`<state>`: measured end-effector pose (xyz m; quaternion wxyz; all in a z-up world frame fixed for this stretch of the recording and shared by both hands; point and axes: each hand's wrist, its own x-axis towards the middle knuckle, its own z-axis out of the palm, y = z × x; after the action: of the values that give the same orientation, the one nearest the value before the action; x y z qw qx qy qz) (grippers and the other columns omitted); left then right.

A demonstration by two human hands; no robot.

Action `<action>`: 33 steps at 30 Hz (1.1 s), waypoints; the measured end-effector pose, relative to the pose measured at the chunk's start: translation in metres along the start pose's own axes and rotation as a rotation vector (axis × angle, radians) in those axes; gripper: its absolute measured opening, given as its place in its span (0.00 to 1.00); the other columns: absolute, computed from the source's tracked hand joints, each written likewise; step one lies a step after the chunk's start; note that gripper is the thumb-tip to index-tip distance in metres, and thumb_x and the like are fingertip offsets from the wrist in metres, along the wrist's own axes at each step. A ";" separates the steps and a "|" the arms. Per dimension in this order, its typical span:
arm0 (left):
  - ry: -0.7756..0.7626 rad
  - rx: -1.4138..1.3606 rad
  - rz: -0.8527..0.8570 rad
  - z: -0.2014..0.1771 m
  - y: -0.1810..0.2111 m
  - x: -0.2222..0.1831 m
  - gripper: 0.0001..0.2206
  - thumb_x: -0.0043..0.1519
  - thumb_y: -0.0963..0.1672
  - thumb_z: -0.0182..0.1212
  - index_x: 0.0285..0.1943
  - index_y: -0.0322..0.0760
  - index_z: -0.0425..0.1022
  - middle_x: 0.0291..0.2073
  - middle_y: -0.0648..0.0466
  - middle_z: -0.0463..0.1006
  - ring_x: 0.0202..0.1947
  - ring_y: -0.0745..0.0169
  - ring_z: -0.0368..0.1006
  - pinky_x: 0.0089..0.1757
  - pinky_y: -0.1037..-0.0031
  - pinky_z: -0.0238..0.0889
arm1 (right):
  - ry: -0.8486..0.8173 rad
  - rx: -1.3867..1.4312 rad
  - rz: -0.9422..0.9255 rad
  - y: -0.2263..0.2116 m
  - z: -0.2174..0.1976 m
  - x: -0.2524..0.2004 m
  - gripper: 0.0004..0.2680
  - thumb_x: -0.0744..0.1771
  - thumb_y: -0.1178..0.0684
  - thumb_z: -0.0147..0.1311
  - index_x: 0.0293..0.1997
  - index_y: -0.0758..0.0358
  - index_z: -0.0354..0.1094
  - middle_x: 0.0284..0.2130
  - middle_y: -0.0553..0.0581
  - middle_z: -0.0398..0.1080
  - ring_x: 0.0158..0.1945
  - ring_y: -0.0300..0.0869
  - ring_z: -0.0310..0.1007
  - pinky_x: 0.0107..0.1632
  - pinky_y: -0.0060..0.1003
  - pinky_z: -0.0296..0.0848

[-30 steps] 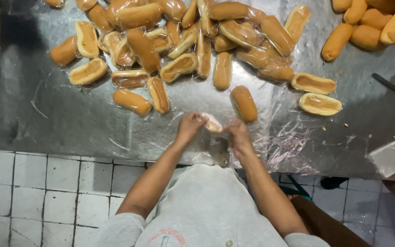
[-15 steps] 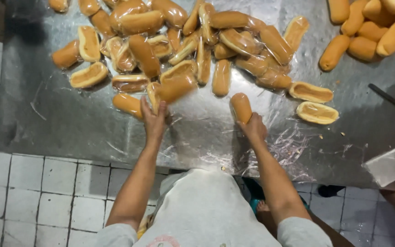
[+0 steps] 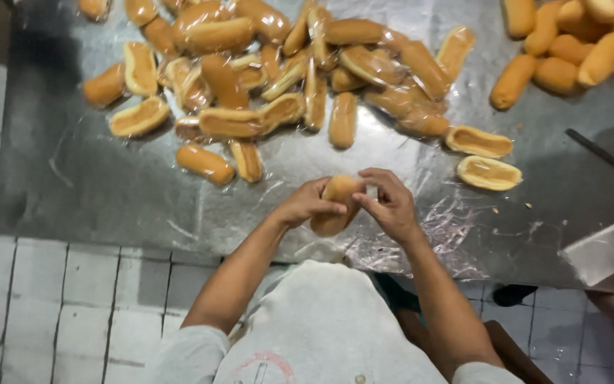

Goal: Wrapping individual bread rolls in plastic film at a packaging station.

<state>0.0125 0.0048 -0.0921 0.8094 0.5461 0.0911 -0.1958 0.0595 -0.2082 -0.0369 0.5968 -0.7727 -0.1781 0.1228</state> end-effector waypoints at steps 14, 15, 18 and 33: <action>-0.253 0.188 0.177 -0.004 0.010 -0.042 0.48 0.48 0.38 0.80 0.78 0.35 0.53 0.62 0.41 0.71 0.62 0.51 0.66 0.64 0.59 0.58 | -0.117 0.051 -0.047 -0.016 0.015 -0.037 0.06 0.64 0.57 0.66 0.30 0.61 0.71 0.29 0.56 0.76 0.28 0.42 0.72 0.33 0.32 0.69; -0.255 0.188 0.173 -0.002 -0.002 -0.039 0.48 0.48 0.38 0.80 0.78 0.35 0.53 0.62 0.41 0.71 0.62 0.51 0.66 0.64 0.59 0.58 | -0.113 0.053 -0.044 -0.007 0.015 -0.042 0.06 0.64 0.57 0.66 0.30 0.61 0.71 0.29 0.56 0.76 0.28 0.42 0.72 0.33 0.32 0.69; -0.269 0.277 0.082 0.001 -0.023 -0.035 0.32 0.54 0.39 0.76 0.69 0.33 0.68 0.57 0.44 0.78 0.60 0.55 0.71 0.59 0.64 0.64 | -0.072 0.183 0.162 0.004 0.011 -0.052 0.06 0.65 0.60 0.64 0.34 0.64 0.67 0.26 0.51 0.71 0.29 0.35 0.63 0.33 0.30 0.66; -0.245 0.295 0.386 0.006 0.026 -0.035 0.10 0.56 0.38 0.73 0.46 0.34 0.82 0.51 0.45 0.80 0.59 0.47 0.74 0.60 0.57 0.62 | -0.175 -0.055 -0.089 -0.018 0.004 -0.047 0.03 0.65 0.56 0.64 0.39 0.60 0.79 0.25 0.56 0.74 0.27 0.45 0.71 0.33 0.37 0.69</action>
<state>-0.0087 0.0151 -0.0551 0.7485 0.6375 -0.1428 -0.1137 0.0129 -0.2204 -0.0219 0.5625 -0.7663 -0.2672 0.1582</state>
